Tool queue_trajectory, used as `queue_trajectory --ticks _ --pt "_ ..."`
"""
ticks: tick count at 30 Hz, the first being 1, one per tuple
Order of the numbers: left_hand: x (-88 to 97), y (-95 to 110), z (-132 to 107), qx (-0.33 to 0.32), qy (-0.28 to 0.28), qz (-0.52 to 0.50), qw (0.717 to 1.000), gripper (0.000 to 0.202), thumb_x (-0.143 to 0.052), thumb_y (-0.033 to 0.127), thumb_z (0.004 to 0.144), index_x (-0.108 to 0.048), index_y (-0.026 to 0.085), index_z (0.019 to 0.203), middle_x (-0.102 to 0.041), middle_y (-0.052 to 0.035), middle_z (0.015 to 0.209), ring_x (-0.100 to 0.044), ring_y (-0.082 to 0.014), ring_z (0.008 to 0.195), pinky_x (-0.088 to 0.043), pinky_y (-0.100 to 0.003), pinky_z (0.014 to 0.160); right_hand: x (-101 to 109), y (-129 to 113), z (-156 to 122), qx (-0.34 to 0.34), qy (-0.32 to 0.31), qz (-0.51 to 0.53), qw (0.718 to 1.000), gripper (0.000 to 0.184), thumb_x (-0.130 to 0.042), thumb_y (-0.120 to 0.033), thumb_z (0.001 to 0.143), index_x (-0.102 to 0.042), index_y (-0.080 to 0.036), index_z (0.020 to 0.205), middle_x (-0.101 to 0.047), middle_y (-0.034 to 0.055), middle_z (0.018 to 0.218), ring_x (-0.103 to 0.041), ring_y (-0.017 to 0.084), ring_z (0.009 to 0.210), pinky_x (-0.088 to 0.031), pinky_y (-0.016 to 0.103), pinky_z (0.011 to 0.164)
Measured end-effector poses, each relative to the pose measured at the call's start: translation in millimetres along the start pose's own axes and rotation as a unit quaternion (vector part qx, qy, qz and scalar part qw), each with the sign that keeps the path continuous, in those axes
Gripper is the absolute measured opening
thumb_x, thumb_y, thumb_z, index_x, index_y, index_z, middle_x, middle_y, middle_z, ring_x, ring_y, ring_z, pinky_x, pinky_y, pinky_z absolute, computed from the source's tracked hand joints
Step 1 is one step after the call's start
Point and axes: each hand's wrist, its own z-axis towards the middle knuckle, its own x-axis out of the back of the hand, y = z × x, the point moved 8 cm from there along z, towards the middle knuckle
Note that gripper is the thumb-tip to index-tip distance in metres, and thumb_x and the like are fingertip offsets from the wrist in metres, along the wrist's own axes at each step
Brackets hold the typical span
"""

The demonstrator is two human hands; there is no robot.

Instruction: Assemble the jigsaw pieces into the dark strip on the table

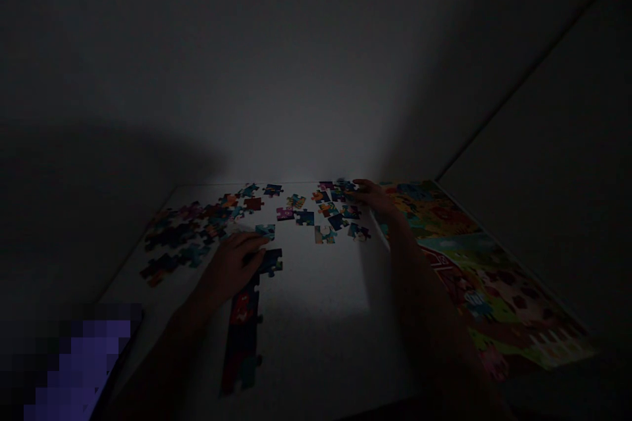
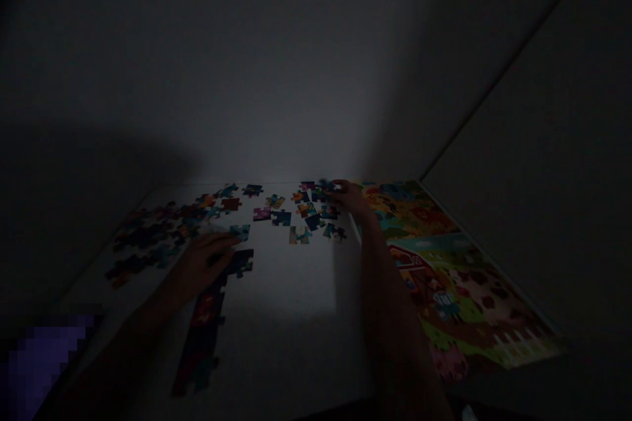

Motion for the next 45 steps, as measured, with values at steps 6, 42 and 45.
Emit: queue_trajectory --ticks 6,42,45 --pt "-2.6 2 0 0.002 0.000 -0.023 1.000 0.027 -0.051 0.033 0.092 -0.072 0.023 0.107 -0.070 -0.0067 0.108 -0.063 -0.0231 0.103 -0.051 -0.043 0.094 -34 -10 -17 -0.024 -0.077 0.085 0.993 0.050 -0.073 -0.019 0.074 -0.060 -0.021 0.123 -0.066 -0.0029 0.071 -0.062 0.013 0.060 -0.052 0.025 0.059" --pt "-9.9 3 1 -0.012 -0.041 0.010 0.999 0.027 -0.052 0.033 0.093 -0.073 0.023 0.108 -0.066 -0.0087 0.125 -0.060 -0.0252 0.116 -0.045 -0.049 0.104 -122 -26 -122 -0.083 -0.158 0.195 0.964 0.041 -0.078 -0.031 0.062 -0.043 -0.024 0.082 -0.064 -0.0022 0.071 -0.066 0.016 0.060 -0.051 0.026 0.051" --pt "-11.9 4 0 -0.014 -0.054 0.022 0.998 0.028 -0.054 0.034 0.093 -0.071 0.023 0.112 -0.063 -0.0102 0.131 -0.057 -0.0262 0.122 -0.041 -0.050 0.107 -127 -23 -119 -0.077 -0.154 0.205 0.964 0.041 -0.079 -0.031 0.059 -0.044 -0.023 0.079 -0.062 -0.0026 0.070 -0.062 0.014 0.059 -0.052 0.028 0.055"
